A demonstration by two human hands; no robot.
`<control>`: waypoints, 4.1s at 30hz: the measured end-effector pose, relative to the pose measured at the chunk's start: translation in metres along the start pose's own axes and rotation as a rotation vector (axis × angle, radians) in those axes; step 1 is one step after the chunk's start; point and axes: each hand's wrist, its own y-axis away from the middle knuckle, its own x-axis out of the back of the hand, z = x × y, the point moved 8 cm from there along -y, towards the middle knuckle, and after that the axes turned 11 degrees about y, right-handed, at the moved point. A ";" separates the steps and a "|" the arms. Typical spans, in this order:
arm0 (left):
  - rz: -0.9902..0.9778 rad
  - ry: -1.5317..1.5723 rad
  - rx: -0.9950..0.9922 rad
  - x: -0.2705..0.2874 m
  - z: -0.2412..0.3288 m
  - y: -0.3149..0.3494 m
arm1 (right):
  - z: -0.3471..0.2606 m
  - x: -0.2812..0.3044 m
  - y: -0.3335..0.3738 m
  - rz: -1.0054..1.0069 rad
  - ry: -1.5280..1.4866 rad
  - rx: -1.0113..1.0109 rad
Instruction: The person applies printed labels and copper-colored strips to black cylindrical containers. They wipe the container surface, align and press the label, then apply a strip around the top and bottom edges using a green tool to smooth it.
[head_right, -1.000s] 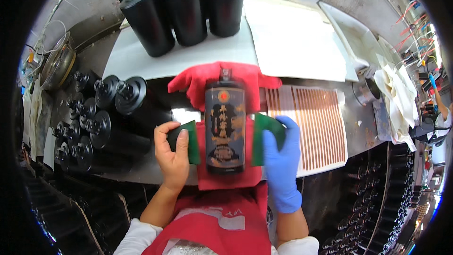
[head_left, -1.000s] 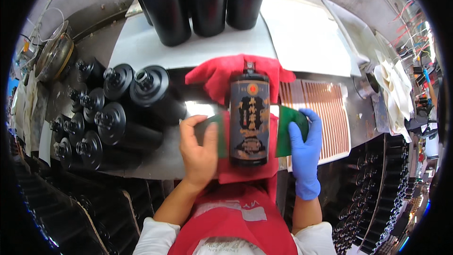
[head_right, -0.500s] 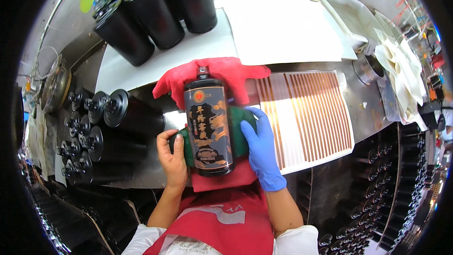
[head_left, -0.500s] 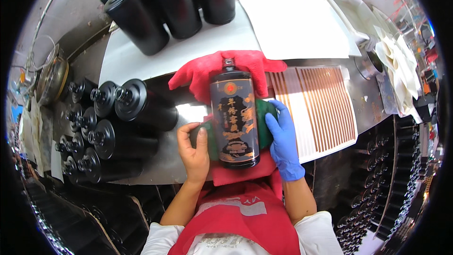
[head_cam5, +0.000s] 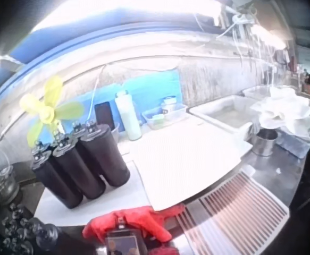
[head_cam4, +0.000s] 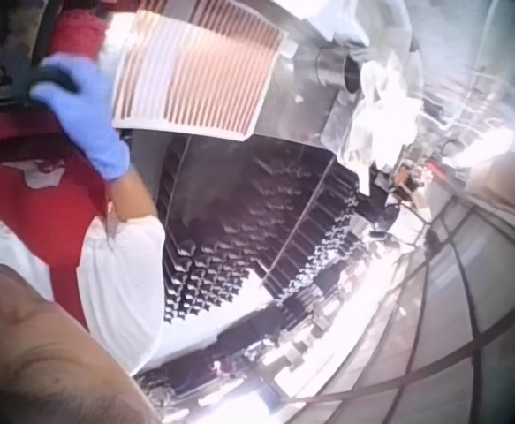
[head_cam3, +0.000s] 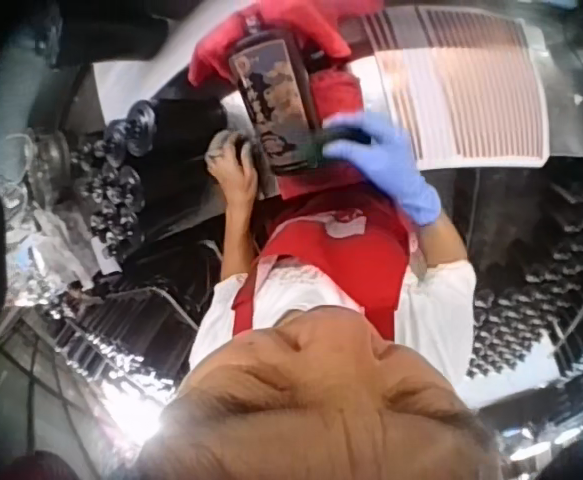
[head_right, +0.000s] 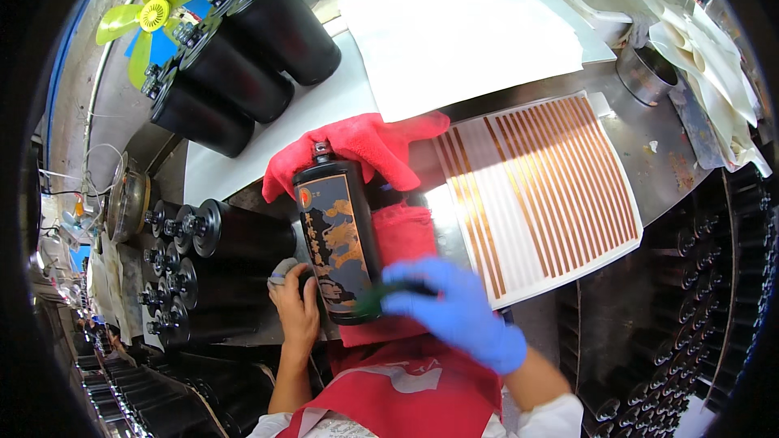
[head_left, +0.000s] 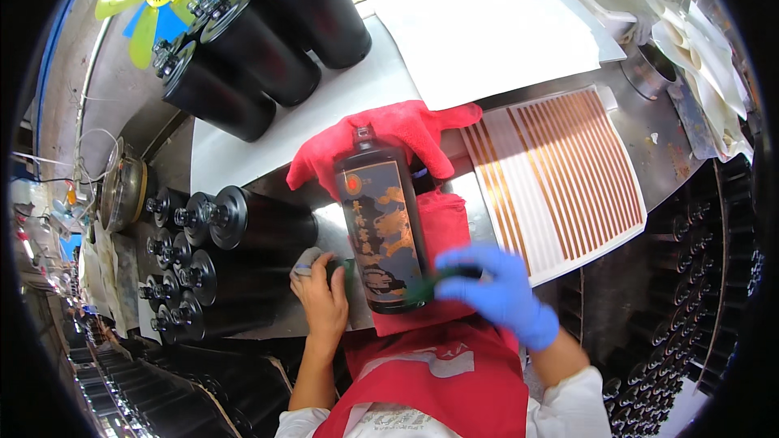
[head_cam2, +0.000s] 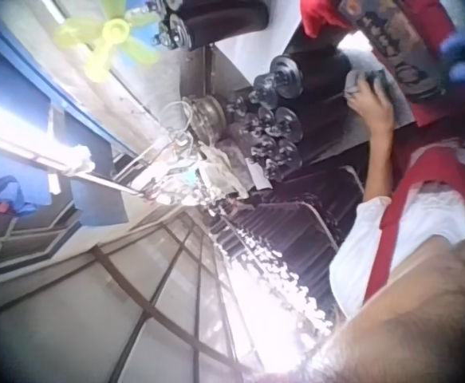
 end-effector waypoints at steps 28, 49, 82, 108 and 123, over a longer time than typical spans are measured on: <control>0.105 0.505 -0.391 0.004 0.070 0.002 | -0.085 -0.034 -0.004 0.091 0.600 0.514; 0.115 0.546 -0.288 0.006 0.072 -0.004 | -0.133 -0.061 -0.101 -0.048 1.111 0.942; -0.058 0.667 -0.159 -0.025 0.081 -0.008 | 0.137 0.342 0.181 0.801 0.205 -0.690; -1.292 1.346 -0.244 0.000 0.230 -0.057 | -0.226 0.107 0.005 -0.037 0.824 -0.266; -0.153 1.216 0.218 0.018 0.078 -0.109 | -0.039 0.160 -0.064 -0.022 0.301 -0.493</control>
